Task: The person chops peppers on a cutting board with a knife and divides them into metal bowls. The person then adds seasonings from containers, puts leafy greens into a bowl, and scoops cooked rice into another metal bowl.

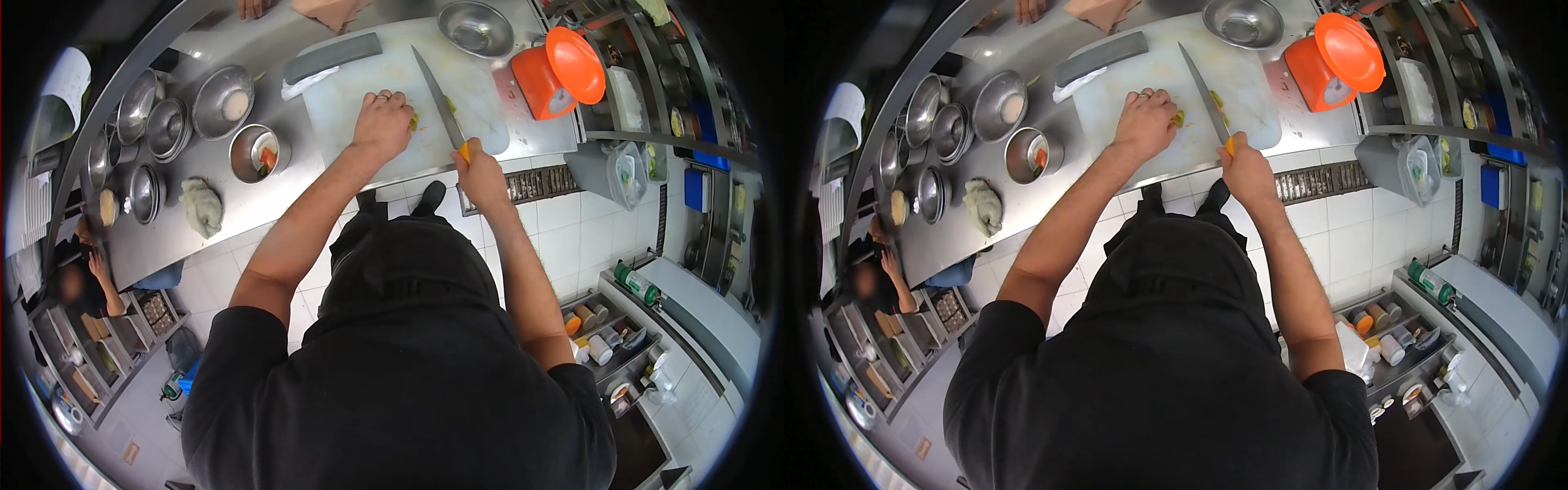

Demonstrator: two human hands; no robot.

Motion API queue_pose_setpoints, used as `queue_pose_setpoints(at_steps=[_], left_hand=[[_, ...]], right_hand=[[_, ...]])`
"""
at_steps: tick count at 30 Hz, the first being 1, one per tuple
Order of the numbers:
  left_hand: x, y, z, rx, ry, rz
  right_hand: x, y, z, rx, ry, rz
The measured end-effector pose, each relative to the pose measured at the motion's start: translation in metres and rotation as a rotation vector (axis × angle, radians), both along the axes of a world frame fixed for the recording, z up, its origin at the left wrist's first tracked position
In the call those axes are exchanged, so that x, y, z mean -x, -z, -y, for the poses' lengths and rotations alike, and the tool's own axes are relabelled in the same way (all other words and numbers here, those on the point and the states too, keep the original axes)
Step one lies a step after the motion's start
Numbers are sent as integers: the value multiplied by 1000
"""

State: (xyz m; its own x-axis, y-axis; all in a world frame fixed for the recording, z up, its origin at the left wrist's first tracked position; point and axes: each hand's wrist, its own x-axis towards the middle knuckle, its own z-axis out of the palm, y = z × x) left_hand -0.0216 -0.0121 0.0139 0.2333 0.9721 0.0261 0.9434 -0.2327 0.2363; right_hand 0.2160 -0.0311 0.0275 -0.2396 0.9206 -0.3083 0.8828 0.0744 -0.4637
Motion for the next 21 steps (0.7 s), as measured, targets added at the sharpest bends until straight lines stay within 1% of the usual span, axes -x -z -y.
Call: queue_pose_setpoints(at_steps=[5,11,14,17,21], left_hand=[[-13,12,-3,-52,-31,125],[-28,16,1,-9,-123,234],[-26,7,0,30,-185,212],[-20,0,-3,66,-180,220],[-16,13,-8,43,-130,225]], right_hand=[[2,-3,3,11,-10,-17],[20,-24,-3,47,-13,0],[26,-23,-5,44,-21,39],[29,-24,-4,65,-55,74],[33,-30,-5,56,-95,133]])
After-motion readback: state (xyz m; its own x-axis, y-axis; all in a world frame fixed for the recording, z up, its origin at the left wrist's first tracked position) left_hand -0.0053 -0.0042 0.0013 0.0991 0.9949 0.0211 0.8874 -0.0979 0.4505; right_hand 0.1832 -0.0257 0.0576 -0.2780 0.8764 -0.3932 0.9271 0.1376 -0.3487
